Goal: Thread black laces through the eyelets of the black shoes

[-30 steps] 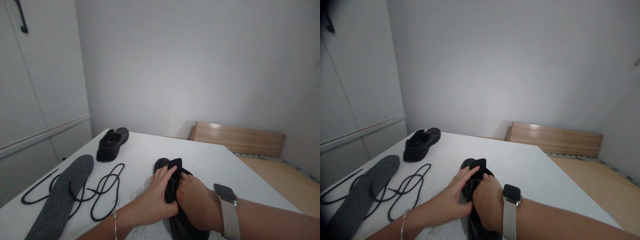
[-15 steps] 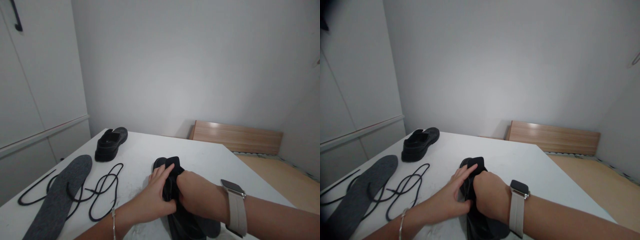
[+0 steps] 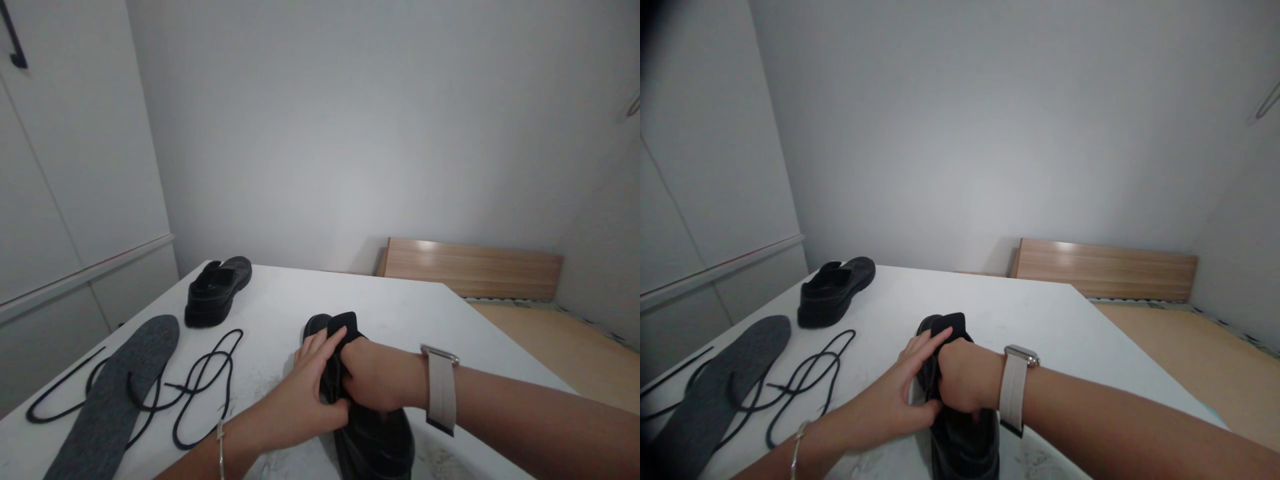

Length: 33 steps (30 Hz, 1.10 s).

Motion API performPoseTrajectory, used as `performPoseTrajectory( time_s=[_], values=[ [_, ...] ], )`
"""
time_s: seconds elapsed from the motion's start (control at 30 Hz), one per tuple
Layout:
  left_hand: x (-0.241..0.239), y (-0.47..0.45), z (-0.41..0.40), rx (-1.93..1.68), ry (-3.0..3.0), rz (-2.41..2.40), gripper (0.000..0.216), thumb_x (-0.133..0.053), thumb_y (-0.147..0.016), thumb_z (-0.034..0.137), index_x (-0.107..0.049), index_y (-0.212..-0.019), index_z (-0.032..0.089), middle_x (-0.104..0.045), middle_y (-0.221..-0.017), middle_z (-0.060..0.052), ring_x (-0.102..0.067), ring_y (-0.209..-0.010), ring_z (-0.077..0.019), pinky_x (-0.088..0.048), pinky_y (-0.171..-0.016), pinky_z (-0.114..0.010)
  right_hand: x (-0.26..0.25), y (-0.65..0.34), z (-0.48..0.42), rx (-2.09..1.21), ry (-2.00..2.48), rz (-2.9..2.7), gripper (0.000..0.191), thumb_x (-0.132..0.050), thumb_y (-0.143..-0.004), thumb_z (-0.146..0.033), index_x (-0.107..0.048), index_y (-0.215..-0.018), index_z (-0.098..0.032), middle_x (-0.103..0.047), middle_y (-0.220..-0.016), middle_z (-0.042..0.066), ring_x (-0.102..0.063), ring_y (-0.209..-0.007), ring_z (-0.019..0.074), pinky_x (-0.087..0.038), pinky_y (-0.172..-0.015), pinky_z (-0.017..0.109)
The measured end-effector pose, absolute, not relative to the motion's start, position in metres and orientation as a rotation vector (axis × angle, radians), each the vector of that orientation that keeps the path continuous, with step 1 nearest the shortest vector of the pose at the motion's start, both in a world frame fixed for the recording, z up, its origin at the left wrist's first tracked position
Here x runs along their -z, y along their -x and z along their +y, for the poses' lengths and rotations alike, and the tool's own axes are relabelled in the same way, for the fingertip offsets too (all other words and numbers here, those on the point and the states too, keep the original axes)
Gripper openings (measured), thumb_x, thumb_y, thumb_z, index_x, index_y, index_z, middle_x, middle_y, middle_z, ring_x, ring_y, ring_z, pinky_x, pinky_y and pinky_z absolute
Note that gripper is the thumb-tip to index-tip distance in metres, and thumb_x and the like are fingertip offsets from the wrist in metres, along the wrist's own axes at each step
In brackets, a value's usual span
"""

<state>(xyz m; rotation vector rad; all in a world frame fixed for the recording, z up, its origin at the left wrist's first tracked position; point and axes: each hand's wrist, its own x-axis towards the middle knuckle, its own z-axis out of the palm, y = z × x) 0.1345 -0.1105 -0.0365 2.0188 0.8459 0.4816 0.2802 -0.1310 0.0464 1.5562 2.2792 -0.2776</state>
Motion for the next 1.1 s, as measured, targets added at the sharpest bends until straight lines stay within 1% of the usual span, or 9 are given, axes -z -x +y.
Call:
performPoseTrajectory(
  time_s=[0.17, 0.27, 0.33, 0.43, 0.6, 0.7, 0.9, 0.97, 1.1],
  values=[
    [0.035, -0.135, -0.111, -0.476, -2.035, 0.846, 0.097, -0.064, -0.073, 0.017, -0.020, -0.160, 0.020, -0.010, -0.168, -0.015, 0.005, -0.154, -0.0338, -0.002, -0.122, -0.060, -0.072, -0.295, -0.133, 0.384, -1.501, 2.370, 0.020, -0.058, -0.091, -0.011, -0.074, -0.103, -0.010, -0.078, -0.091, 0.012, -0.072, -0.082, 0.0207, -0.050, -0.067, 0.024],
    [0.034, -0.135, -0.112, -0.428, -2.024, 0.885, 0.096, -0.064, -0.074, 0.018, -0.020, -0.160, 0.021, -0.007, -0.168, -0.016, 0.008, -0.153, -0.0356, -0.003, -0.121, -0.063, -0.078, -0.302, -0.138, 0.513, -1.392, 2.346, 0.028, -0.075, -0.083, -0.018, -0.073, -0.110, -0.016, -0.079, -0.097, 0.007, -0.073, -0.085, 0.0196, -0.049, -0.064, 0.021],
    [0.033, -0.136, -0.112, -0.408, -2.022, 0.906, 0.096, -0.064, -0.074, 0.017, -0.021, -0.160, 0.022, -0.006, -0.168, -0.016, 0.010, -0.152, -0.0361, -0.003, -0.121, -0.064, -0.074, -0.301, -0.142, 0.505, -1.287, 2.273, 0.033, -0.081, -0.078, -0.020, -0.073, -0.109, -0.014, -0.079, -0.098, 0.009, -0.074, -0.086, 0.0231, -0.049, -0.060, 0.023],
    [0.035, -0.137, -0.112, -0.405, -2.031, 0.917, 0.096, -0.063, -0.074, 0.015, -0.020, -0.160, 0.023, -0.005, -0.168, -0.017, 0.010, -0.152, -0.0353, -0.002, -0.121, -0.064, -0.062, -0.294, -0.145, 0.327, -1.157, 2.210, 0.023, -0.074, -0.081, -0.016, -0.075, -0.102, -0.006, -0.078, -0.098, 0.016, -0.076, -0.086, 0.0289, -0.053, -0.058, 0.028],
    [0.043, -0.138, -0.112, -0.418, -2.051, 0.916, 0.098, -0.061, -0.073, 0.012, -0.018, -0.160, 0.023, -0.005, -0.167, -0.017, 0.010, -0.152, -0.0352, -0.003, -0.120, -0.065, -0.047, -0.280, -0.145, 0.215, -1.094, 2.179, 0.019, -0.076, -0.075, -0.006, -0.077, -0.093, -0.001, -0.078, -0.091, 0.021, -0.076, -0.086, 0.0342, -0.062, -0.071, 0.037],
    [0.043, -0.139, -0.112, -0.415, -2.063, 0.912, 0.098, -0.060, -0.072, 0.011, -0.018, -0.160, 0.020, -0.005, -0.167, -0.019, 0.010, -0.152, -0.0369, -0.002, -0.120, -0.066, -0.043, -0.276, -0.144, 0.158, -1.102, 2.176, 0.021, -0.074, -0.077, -0.003, -0.076, -0.097, 0.000, -0.077, -0.092, 0.023, -0.076, -0.086, 0.0337, -0.064, -0.075, 0.040],
    [0.038, -0.141, -0.112, -0.429, -2.068, 0.901, 0.096, -0.058, -0.071, 0.013, -0.020, -0.160, 0.017, -0.007, -0.167, -0.020, 0.008, -0.152, -0.0399, -0.003, -0.119, -0.069, -0.037, -0.277, -0.141, 0.070, -1.109, 2.217, 0.023, -0.070, -0.081, -0.002, -0.074, -0.104, 0.000, -0.074, -0.106, 0.026, -0.069, -0.109, 0.0346, -0.061, -0.088, 0.040],
    [0.037, -0.140, -0.113, -0.430, -2.075, 0.883, 0.097, -0.058, -0.071, 0.015, -0.020, -0.160, 0.017, -0.007, -0.167, -0.019, 0.007, -0.153, -0.0401, -0.005, -0.119, -0.069, -0.038, -0.277, -0.142, 0.029, -1.104, 2.217, 0.036, -0.076, -0.077, -0.007, -0.071, -0.111, 0.005, -0.067, -0.120, 0.033, -0.060, -0.123, 0.0401, -0.055, -0.099, 0.045],
    [0.032, -0.136, -0.114, -0.426, -2.080, 0.847, 0.096, -0.059, -0.071, 0.019, -0.021, -0.159, 0.016, -0.009, -0.167, -0.019, 0.002, -0.154, -0.0395, -0.008, -0.120, -0.067, -0.030, -0.285, -0.143, -0.006, -1.050, 2.290, 0.081, -0.086, -0.062, -0.013, -0.054, -0.132, 0.013, -0.046, -0.142, 0.040, -0.037, -0.141, 0.0463, -0.035, -0.117, 0.052]
  ],
)
